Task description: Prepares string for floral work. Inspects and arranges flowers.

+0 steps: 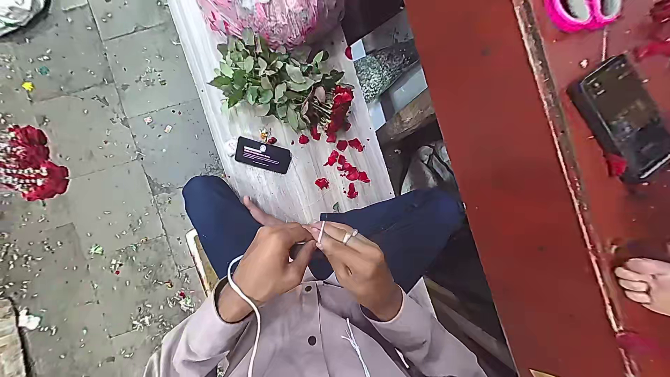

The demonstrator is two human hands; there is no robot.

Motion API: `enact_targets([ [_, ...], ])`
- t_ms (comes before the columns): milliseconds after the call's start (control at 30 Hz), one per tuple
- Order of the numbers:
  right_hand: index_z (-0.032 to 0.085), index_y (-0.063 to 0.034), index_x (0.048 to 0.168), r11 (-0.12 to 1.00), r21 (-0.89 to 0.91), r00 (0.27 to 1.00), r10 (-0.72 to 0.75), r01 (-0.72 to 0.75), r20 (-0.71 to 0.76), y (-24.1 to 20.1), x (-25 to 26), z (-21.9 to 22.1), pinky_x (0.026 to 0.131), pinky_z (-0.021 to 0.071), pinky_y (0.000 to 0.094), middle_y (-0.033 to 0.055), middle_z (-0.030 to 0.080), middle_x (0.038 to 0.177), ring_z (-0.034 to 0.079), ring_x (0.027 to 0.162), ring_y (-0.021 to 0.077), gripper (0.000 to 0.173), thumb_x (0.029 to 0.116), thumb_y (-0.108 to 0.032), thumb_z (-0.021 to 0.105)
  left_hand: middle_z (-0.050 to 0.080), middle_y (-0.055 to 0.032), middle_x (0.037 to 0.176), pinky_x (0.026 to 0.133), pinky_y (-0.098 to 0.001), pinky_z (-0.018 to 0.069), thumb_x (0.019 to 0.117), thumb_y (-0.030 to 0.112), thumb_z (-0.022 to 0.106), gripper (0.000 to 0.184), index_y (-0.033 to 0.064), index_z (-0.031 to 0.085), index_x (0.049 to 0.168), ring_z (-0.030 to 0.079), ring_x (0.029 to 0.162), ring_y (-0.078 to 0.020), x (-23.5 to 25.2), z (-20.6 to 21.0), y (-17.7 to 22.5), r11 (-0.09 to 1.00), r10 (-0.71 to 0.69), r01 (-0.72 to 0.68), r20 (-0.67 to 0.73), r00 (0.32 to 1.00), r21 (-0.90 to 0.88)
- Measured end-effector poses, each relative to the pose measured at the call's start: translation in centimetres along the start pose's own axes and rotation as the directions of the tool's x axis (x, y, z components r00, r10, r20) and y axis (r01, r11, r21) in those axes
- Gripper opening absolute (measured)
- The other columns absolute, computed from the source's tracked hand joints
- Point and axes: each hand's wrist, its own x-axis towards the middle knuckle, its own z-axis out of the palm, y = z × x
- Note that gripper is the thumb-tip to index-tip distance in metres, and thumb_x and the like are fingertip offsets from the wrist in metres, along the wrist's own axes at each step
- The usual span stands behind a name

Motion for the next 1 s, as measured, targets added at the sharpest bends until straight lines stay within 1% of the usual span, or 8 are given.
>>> enact_targets([
  [233, 0.077, -0.0045, 0.098, 0.960, -0.267, 0.948, 0.010, 0.080, 0.319, 0.7, 0.3, 0.4, 0.091, 0.0581, 0.0330, 0.0088, 0.075, 0.103, 0.072, 0.102, 0.0228, 0.017, 0.0963, -0.003, 0.060, 0.069, -0.0047, 0.083, 0.075, -0.0322, 0.0567, 0.0997, 0.020, 0.054, 0.025, 0.0065, 0.075, 0.094, 0.068, 0.080, -0.0147, -0.4, -0.3, -1.1, 0.979, 0.042, -0.073, 0.162, 0.986, 0.193],
  [367, 0.078, -0.0021, 0.084, 0.956, 0.218, 0.961, 0.143, -0.196, 0.236, 1.9, 0.6, -0.6, 0.080, 0.0616, 0.0249, 0.0058, 0.077, 0.089, 0.074, 0.084, 0.0099, 0.006, 0.0849, -0.008, 0.079, 0.069, -0.0043, 0.083, 0.075, -0.0294, 0.0558, 0.1000, 0.020, 0.055, 0.025, 0.0066, 0.074, 0.092, 0.067, 0.079, -0.0122, -0.6, -0.4, -1.4, 0.988, 0.056, -0.077, 0.159, 0.986, 0.132],
  [500, 0.075, -0.0055, 0.089, 0.525, 0.718, 0.887, 0.332, -0.457, 0.321, 2.1, 0.9, -3.6, 0.071, 0.0596, 0.0241, 0.0038, 0.073, 0.098, 0.068, 0.081, 0.0085, 0.009, 0.0918, -0.013, 0.075, 0.070, -0.0011, 0.082, 0.071, -0.0281, 0.0560, 0.0988, 0.020, 0.056, 0.023, 0.0077, 0.075, 0.092, 0.066, 0.076, -0.0074, -0.6, -1.2, -2.5, 0.992, 0.023, -0.026, 0.025, 0.999, 0.121],
  [633, 0.054, -0.0185, 0.065, -0.109, 0.843, 0.815, 0.218, -0.527, 0.537, -0.1, -0.1, -6.7, 0.043, 0.0282, 0.0143, -0.0113, 0.044, 0.056, 0.039, 0.046, -0.0026, 0.043, 0.1037, -0.036, 0.051, 0.070, 0.0047, 0.080, 0.064, -0.0202, 0.0539, 0.0971, 0.019, 0.060, 0.019, 0.0094, 0.075, 0.091, 0.063, 0.070, 0.0003, 0.1, -1.7, -3.2, 0.999, -0.044, 0.045, -0.067, 0.997, 0.013],
  [700, 0.062, -0.0196, 0.076, 0.013, 0.993, 0.983, 0.144, -0.116, 0.113, 0.3, -0.5, -8.2, 0.049, 0.0411, 0.0137, -0.0120, 0.054, 0.061, 0.051, 0.052, -0.0022, 0.040, 0.1073, -0.039, 0.046, 0.069, 0.0050, 0.079, 0.062, -0.0184, 0.0525, 0.0975, 0.017, 0.061, 0.018, 0.0081, 0.075, 0.092, 0.061, 0.067, 0.0006, 0.0, -1.2, -2.9, 0.986, -0.081, 0.070, -0.073, 0.994, -0.149],
  [767, 0.068, -0.0258, 0.103, 0.334, 0.928, 0.945, 0.216, 0.166, -0.247, 1.7, 1.2, -8.7, 0.054, 0.0494, 0.0162, -0.0117, 0.066, 0.081, 0.061, 0.065, -0.0004, 0.041, 0.1073, -0.051, 0.038, 0.066, 0.0036, 0.072, 0.053, -0.0171, 0.0436, 0.0978, 0.011, 0.060, 0.017, 0.0062, 0.074, 0.091, 0.053, 0.058, -0.0002, 0.0, -0.7, -2.4, 0.822, -0.186, 0.088, -0.119, 0.975, -0.562],
  [900, 0.053, -0.0079, 0.147, 0.759, 0.622, 0.981, 0.137, -0.191, 0.134, 4.4, 1.9, -1.4, 0.116, 0.0423, 0.0497, 0.0119, 0.050, 0.154, 0.048, 0.142, 0.0270, 0.080, 0.0922, -0.065, 0.060, 0.056, 0.0023, 0.071, 0.052, -0.0168, 0.0413, 0.0999, 0.016, 0.060, 0.016, 0.0082, 0.069, 0.089, 0.050, 0.058, -0.0026, 1.1, 0.0, -0.5, 0.107, -0.227, -0.046, -0.070, 0.971, -0.993],
  [1000, 0.070, 0.0063, 0.118, 0.794, 0.551, 0.932, 0.055, -0.258, 0.358, 2.2, 2.1, 3.9, 0.097, 0.0547, 0.0290, 0.0119, 0.073, 0.114, 0.067, 0.106, 0.0095, 0.046, 0.0906, -0.029, 0.077, 0.060, 0.0008, 0.072, 0.058, -0.0211, 0.0487, 0.1001, 0.021, 0.059, 0.017, 0.0105, 0.070, 0.092, 0.057, 0.061, -0.0066, 1.5, -0.9, 0.2, 0.126, -0.250, -0.177, -0.204, 0.946, -0.976],
])
